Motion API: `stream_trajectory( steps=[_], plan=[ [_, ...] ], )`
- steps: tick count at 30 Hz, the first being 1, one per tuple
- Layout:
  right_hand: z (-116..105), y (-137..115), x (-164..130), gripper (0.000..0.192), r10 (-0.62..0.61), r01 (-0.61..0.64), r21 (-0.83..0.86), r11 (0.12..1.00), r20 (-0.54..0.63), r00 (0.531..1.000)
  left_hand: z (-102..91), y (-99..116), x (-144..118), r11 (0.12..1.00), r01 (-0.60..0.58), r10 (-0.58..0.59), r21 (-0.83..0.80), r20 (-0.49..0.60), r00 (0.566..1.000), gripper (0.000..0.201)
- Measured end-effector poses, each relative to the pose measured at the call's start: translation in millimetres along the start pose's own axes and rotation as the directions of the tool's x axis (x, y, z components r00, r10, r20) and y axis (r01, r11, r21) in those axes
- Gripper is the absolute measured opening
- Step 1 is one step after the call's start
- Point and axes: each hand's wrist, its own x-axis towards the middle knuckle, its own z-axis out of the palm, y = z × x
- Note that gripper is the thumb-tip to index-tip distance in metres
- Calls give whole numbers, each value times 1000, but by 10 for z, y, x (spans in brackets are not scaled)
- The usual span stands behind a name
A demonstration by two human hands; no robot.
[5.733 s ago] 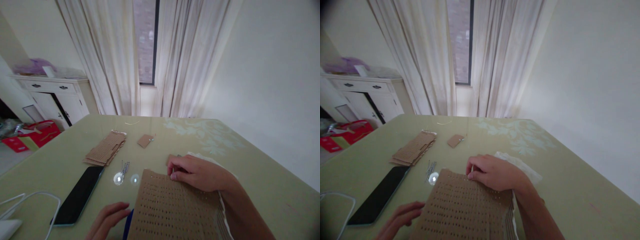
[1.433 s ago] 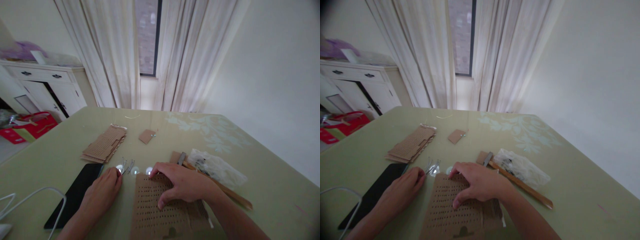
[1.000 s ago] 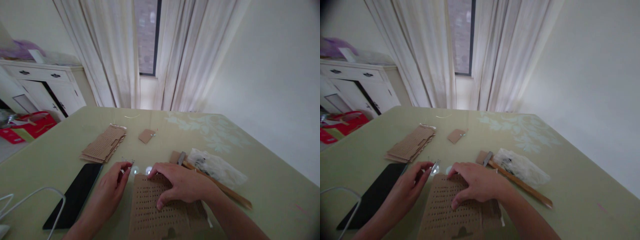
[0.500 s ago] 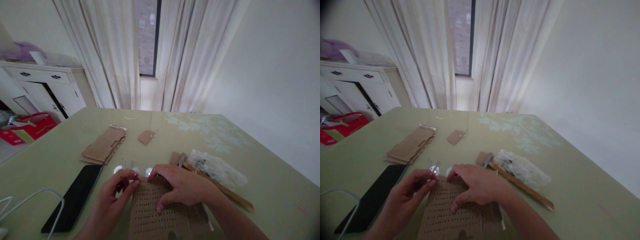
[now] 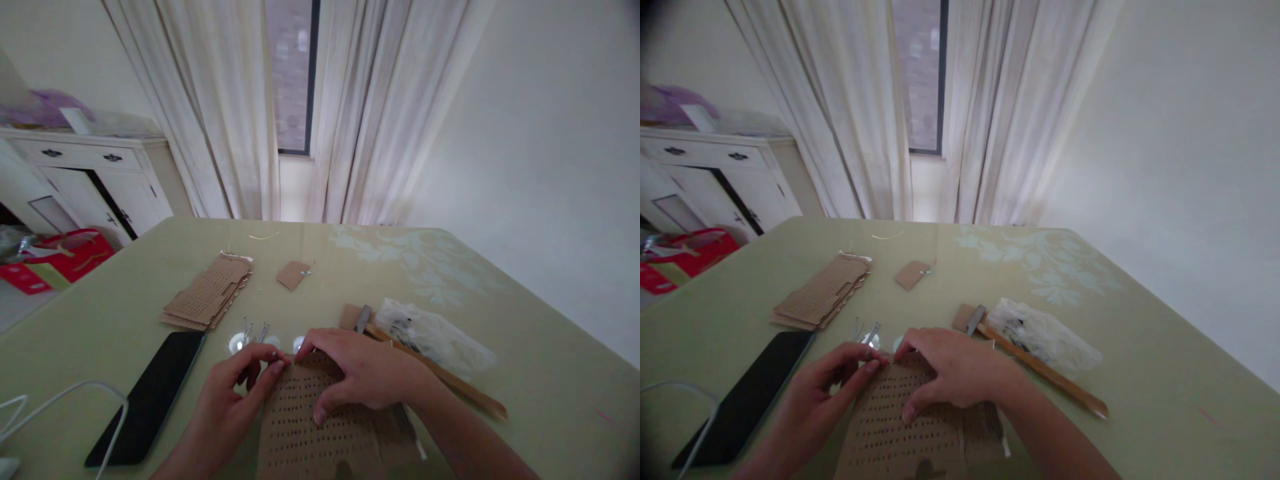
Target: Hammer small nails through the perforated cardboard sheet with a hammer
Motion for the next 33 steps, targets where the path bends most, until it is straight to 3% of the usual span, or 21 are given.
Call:
stream_trajectory(
  steps=[20, 30, 33],
  plan=[
    [-17, -27, 5, 61, 4, -4, 6, 1000, 14, 1000, -43, 79, 17, 992, -100, 101, 81, -2, 995, 19],
    [4, -38, 21, 63, 2, -2, -14, 1000, 25, 1000, -46, 64, 49, 959, -266, 266, 97, 15, 964, 11],
    [-77, -72, -34, 58, -35, 33, -50, 998, -35, 999, -37, 44, 44, 954, -282, 283, 97, 5, 959, 10]
  ],
)
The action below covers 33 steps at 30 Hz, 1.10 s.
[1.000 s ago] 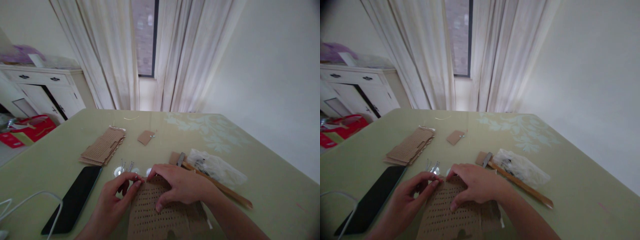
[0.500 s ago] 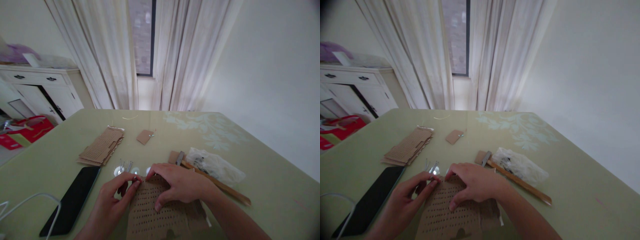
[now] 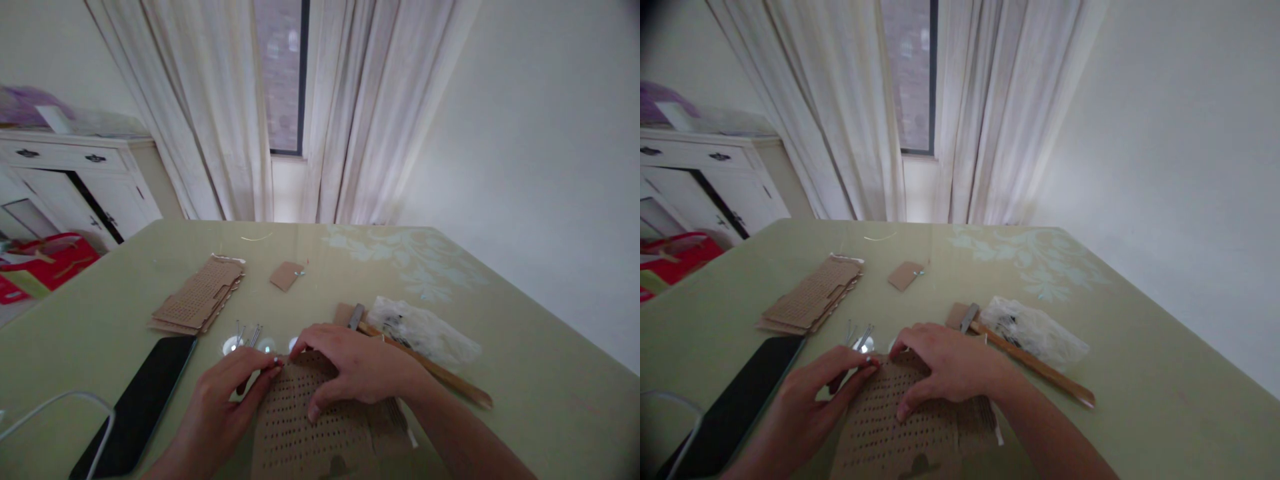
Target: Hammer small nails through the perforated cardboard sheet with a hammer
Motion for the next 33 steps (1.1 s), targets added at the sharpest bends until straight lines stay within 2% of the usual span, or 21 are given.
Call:
stream_trajectory(
  steps=[2, 3, 5, 6, 8, 11, 15, 20, 22, 25, 30, 33],
  plan=[
    [-137, 14, -72, 42, 38, -48, -69, 996, -134, 990, 0, 2, -13, 1000, -11, 11, 0, -8, 1000, 11],
    [-220, 43, -115, 33, 93, -119, -110, 987, -216, 972, -1, 5, -19, 1000, -15, 15, 2, -9, 1000, 12],
    [-375, 150, -194, 21, 278, -385, -250, 888, -375, 884, -2, 10, -30, 1000, -23, 23, 9, -7, 1000, 12],
    [-432, 223, -223, 20, 335, -462, -277, 842, -402, 852, -1, 10, -33, 1000, -25, 25, 14, -1, 1000, 12],
    [-476, 384, -248, 10, 422, -546, -307, 779, -386, 820, 7, 4, -34, 999, -30, 29, 22, 8, 1000, 12],
    [-395, 577, -209, 9, 525, -621, -359, 697, -334, 783, 22, -13, -24, 999, -37, 37, 25, -7, 999, 13],
    [-276, 657, -129, 3, 561, -656, -418, 629, -339, 755, 27, -17, -7, 999, -28, 29, 46, -20, 999, 14],
    [-399, 626, -127, 10, 542, -659, -458, 596, -376, 751, 43, -25, -22, 997, -51, 53, 58, -35, 998, 12],
    [-468, 605, -148, 17, 524, -658, -459, 597, -398, 753, 54, -45, -36, 996, -75, 77, 56, -33, 997, 12],
    [-500, 603, -186, 14, 537, -640, -450, 623, -348, 768, 65, -79, -50, 995, -88, 90, 53, -26, 996, 13],
    [-379, 707, -203, 13, 590, -648, -453, 612, -284, 756, 68, -104, -55, 995, -82, 83, 58, -11, 996, 15],
    [-316, 761, -170, 16, 564, -618, -466, 633, -269, 780, 65, -84, -49, 995, -83, 83, 47, -15, 996, 16]
  ],
)
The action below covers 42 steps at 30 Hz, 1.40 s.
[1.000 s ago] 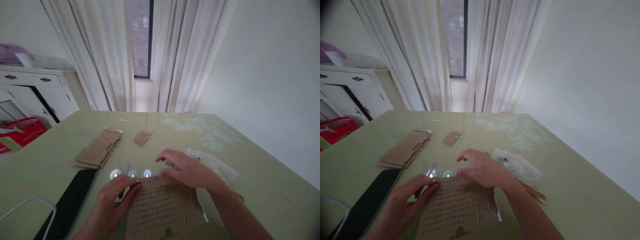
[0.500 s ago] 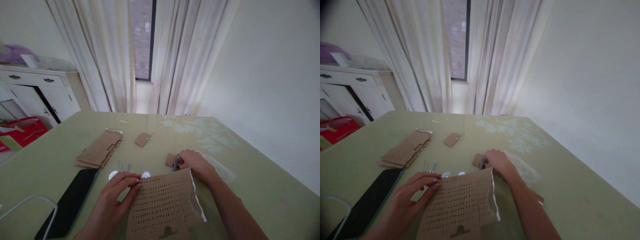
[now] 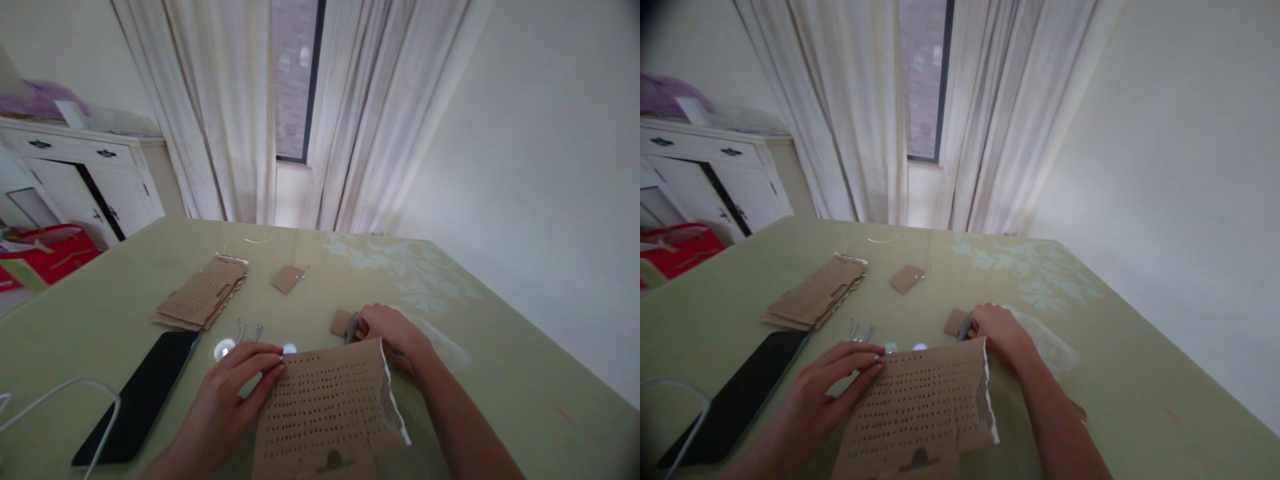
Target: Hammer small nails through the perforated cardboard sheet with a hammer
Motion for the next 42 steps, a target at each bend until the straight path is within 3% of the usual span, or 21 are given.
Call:
stream_trajectory(
  steps=[6, 9, 12, 15, 19, 23, 27, 32, 36, 40, 42],
  plan=[
    [-137, 52, 11, 11, -94, 99, 41, 994, -112, 989, -2, 65, 34, 1000, 13, -13, -18, -13, 1000, 14],
    [-328, 100, -133, 26, -162, 183, 77, 980, -218, 962, 4, 82, 48, 1000, 12, -12, -19, -17, 1000, 15],
    [-522, 25, -427, 35, -216, 269, 117, 956, -337, 916, 8, 95, 60, 1000, 17, -17, -19, -8, 1000, 16],
    [-631, -253, -769, 30, -325, 454, 185, 872, -476, 817, 5, 110, 73, 1000, 17, -17, -25, 13, 1000, 16],
    [-597, -745, -1052, 29, -428, 504, 149, 851, -360, 829, -6, 124, 82, 999, 26, -25, -34, 33, 999, 16],
    [-470, -1004, -1087, 36, -463, 534, 112, 838, -374, 804, -6, 119, 68, 998, 53, -51, -29, 70, 996, 18],
    [-403, -1020, -1045, 28, -447, 497, 99, 862, -312, 838, 13, 100, 43, 998, 58, -56, -33, 73, 996, 17],
    [-404, -1018, -1032, 29, -422, 505, 168, 846, -366, 829, 12, 107, 40, 998, 59, -58, -37, 40, 998, 15],
    [-406, -1032, -1021, 28, -431, 492, 171, 853, -299, 851, -10, 125, 53, 998, 40, -37, -47, 62, 997, 19],
    [-395, -1008, -1009, 29, -419, 518, 220, 827, -373, 828, -14, 118, 44, 997, 66, -65, -39, 42, 997, 16],
    [-378, -1012, -999, 29, -425, 515, 206, 832, -358, 831, -14, 113, 35, 997, 65, -63, -46, 43, 997, 16]
  ],
)
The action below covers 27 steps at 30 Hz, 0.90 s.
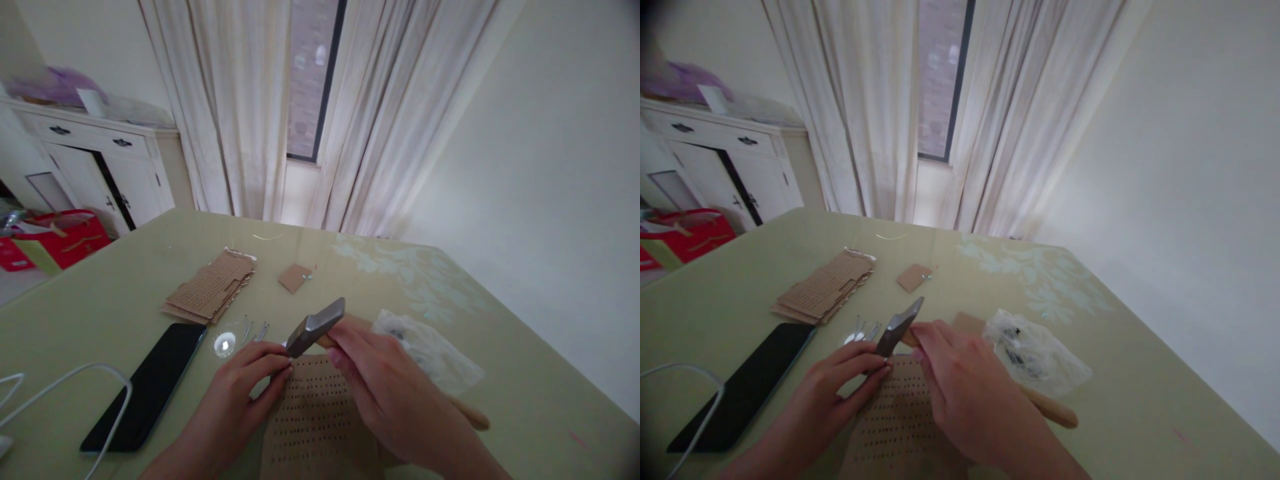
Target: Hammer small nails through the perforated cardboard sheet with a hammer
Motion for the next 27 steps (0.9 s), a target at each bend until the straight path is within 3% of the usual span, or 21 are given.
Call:
stream_trajectory(
  steps=[3, 8, 13, 17, 22, 27],
  plan=[
    [34, -10, 20, 28, 11, -5, -63, 998, 87, 996, 2, -4, -7, 1000, 4, -4, -9, 18, 1000, 18],
    [47, -8, 47, 30, 24, -23, -28, 999, 33, 999, 9, -7, -10, 1000, 17, -17, 4, -2, 1000, 14],
    [77, 26, 60, 33, 21, -5, -119, 993, 133, 991, -27, 18, 5, 997, 64, -62, -53, 43, 997, 19],
    [91, 35, 68, 30, 26, -21, -76, 997, 72, 997, -61, 38, 15, 991, 102, -95, -84, 85, 992, 26],
    [102, 36, 82, 29, 23, -4, -114, 993, 170, 985, -51, 31, -5, 982, 150, -137, -113, 111, 984, 35],
    [36, 113, 59, 32, 10, -6, -74, 997, 54, 999, -112, -52, -21, 974, 188, -181, -129, 67, 981, 38]
  ],
)
